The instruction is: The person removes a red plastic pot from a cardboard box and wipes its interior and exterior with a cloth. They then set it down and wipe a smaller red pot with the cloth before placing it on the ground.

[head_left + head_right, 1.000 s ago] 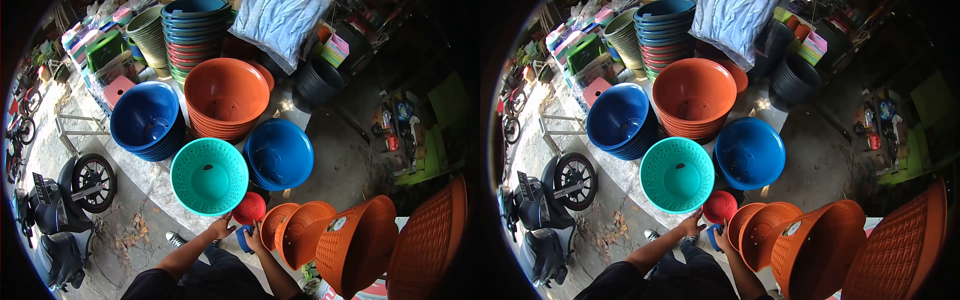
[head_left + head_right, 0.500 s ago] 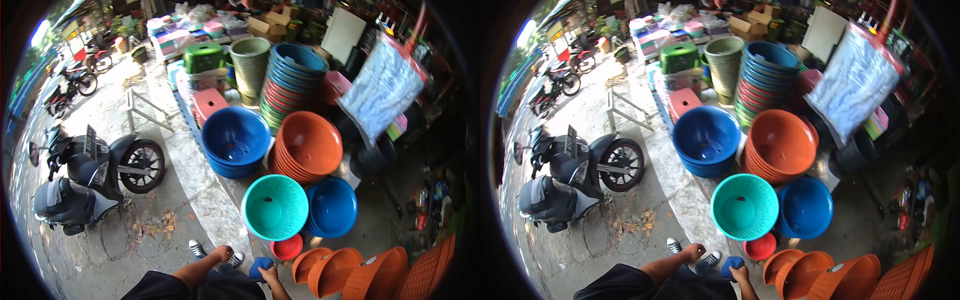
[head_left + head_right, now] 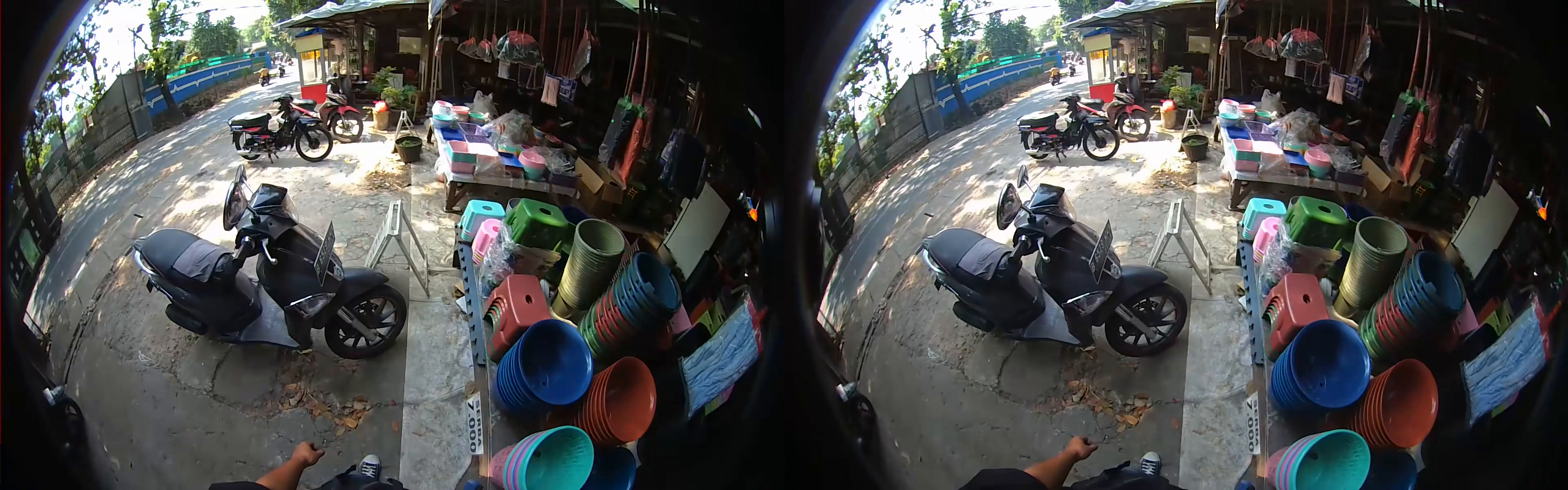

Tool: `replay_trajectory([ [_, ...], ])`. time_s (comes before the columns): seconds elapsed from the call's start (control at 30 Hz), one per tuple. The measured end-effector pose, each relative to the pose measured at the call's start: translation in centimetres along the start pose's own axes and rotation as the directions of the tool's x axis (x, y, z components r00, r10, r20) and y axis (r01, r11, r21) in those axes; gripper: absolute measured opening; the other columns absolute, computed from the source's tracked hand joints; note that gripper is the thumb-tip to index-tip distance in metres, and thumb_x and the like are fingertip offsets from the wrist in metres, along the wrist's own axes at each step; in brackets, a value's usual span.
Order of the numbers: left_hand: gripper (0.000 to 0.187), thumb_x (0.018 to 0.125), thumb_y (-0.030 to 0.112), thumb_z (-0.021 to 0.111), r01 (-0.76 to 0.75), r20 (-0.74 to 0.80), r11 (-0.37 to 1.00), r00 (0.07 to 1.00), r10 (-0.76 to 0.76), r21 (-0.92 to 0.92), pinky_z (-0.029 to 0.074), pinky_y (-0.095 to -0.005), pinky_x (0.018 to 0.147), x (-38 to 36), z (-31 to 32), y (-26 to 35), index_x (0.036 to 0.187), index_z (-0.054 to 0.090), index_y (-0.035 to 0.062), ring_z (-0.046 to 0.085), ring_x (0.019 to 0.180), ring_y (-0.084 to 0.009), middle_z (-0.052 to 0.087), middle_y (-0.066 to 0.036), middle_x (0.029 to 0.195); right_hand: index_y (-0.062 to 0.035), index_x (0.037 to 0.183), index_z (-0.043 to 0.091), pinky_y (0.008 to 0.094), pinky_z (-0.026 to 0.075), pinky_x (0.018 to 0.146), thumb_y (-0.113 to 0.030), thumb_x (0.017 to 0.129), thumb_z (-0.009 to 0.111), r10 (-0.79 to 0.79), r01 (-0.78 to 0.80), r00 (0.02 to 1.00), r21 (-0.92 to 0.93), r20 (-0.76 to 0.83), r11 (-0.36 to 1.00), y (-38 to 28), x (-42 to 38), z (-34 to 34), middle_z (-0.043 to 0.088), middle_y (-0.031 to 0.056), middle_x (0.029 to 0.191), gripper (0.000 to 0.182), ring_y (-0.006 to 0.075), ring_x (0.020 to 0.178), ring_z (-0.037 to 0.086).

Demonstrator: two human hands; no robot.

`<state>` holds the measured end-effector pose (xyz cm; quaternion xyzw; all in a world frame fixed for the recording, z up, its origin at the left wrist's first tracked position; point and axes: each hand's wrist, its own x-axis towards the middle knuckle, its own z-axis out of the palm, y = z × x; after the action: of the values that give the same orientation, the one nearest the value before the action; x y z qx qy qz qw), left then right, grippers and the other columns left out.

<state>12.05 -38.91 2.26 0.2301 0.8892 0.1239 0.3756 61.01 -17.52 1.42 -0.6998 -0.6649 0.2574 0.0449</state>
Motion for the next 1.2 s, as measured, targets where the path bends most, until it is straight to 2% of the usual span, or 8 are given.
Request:
replay_trajectory([
  [0.2,0.044,0.072,0.042,0.078,0.220,0.018,0.962,0.975,-0.220,-0.161,0.051,-0.0368,0.072,0.7,-2.6,-4.1,0.087,0.069,0.0013,0.064,0.075,-0.0224,0.069,-0.012,0.081,0.0029,0.122,0.059,0.0388,0.045,0.098,-0.042,0.083,0.064,-0.121,0.119,0.963,-0.025,-0.241,0.993,-6.9,5.2,3.6,0.061,0.0254,0.121,0.060,0.0348,0.116,0.058],
  [0.27,0.045,0.075,0.040,0.074,0.253,0.120,0.951,0.965,-0.235,-0.179,0.052,-0.0376,0.072,1.6,-3.7,-3.8,0.091,0.068,-0.0020,0.066,0.079,-0.0244,0.070,-0.015,0.085,0.0038,0.124,0.057,0.0398,0.046,0.098,-0.036,0.082,0.062,-0.015,-0.040,0.981,0.276,0.192,0.960,-10.5,6.1,1.8,0.061,0.0265,0.120,0.058,0.0365,0.116,0.058],
  [0.37,0.037,0.087,0.014,0.060,0.226,0.204,0.967,0.958,-0.200,-0.115,0.047,-0.0357,0.094,5.2,-4.1,-0.8,0.120,0.057,-0.0036,0.059,0.108,-0.0257,0.063,-0.021,0.112,0.0064,0.122,0.056,0.0406,0.049,0.095,-0.030,0.083,0.057,0.138,-0.170,0.938,0.074,0.318,0.983,-13.9,10.0,1.5,0.062,0.0282,0.116,0.053,0.0376,0.113,0.060],
  [0.47,0.046,0.079,0.039,0.066,0.213,0.054,0.938,0.977,-0.206,-0.274,0.051,-0.0398,0.075,8.6,-4.4,1.6,0.091,0.068,-0.0054,0.068,0.086,-0.0282,0.069,-0.021,0.088,0.0092,0.119,0.055,0.0432,0.051,0.090,-0.027,0.081,0.056,0.106,-0.115,0.954,0.016,0.281,0.993,-12.8,15.1,5.1,0.063,0.0299,0.111,0.053,0.0399,0.107,0.062],
  [0.57,0.047,0.082,0.037,0.057,0.220,0.052,0.949,0.975,-0.214,-0.226,0.050,-0.0421,0.079,13.2,-5.5,7.7,0.092,0.067,-0.0076,0.067,0.093,-0.0323,0.069,-0.025,0.090,0.0035,0.119,0.058,0.0440,0.050,0.087,-0.028,0.079,0.057,-0.115,0.112,0.943,0.027,0.312,0.993,-8.1,22.1,9.8,0.065,0.0261,0.110,0.051,0.0370,0.105,0.063],
  [0.73,0.048,0.083,0.037,0.053,0.194,0.169,0.956,0.973,-0.159,-0.219,0.049,-0.0424,0.080,21.1,-7.4,16.3,0.090,0.067,-0.0083,0.066,0.090,-0.0354,0.068,-0.024,0.088,-0.0098,0.129,0.059,0.0375,0.049,0.094,-0.037,0.088,0.052,0.269,-0.255,0.886,-0.088,0.379,0.963,-15.4,28.4,6.9,0.063,0.0230,0.121,0.049,0.0307,0.113,0.062],
  [1.03,0.054,0.085,0.040,0.051,0.161,0.089,0.978,0.985,-0.150,-0.130,0.047,-0.0426,0.086,35.5,-12.6,31.8,0.103,0.063,-0.0101,0.063,0.099,-0.0392,0.065,-0.027,0.100,0.0014,0.111,0.066,0.0403,0.050,0.090,-0.018,0.072,0.060,0.187,-0.184,0.976,-0.037,0.115,0.982,-29.7,50.4,5.1,0.068,0.0241,0.105,0.044,0.0338,0.103,0.066],
  [1.2,0.059,0.086,0.041,0.051,0.086,0.054,0.972,0.996,-0.076,-0.219,0.045,-0.0423,0.097,40.4,-16.3,42.4,0.116,0.058,-0.0095,0.056,0.116,-0.0419,0.060,-0.032,0.116,0.0052,0.113,0.062,0.0417,0.046,0.096,-0.022,0.074,0.059,0.086,-0.178,0.945,0.276,0.315,0.945,-43.3,60.2,-2.4,0.064,0.0278,0.114,0.048,0.0397,0.110,0.060],
])
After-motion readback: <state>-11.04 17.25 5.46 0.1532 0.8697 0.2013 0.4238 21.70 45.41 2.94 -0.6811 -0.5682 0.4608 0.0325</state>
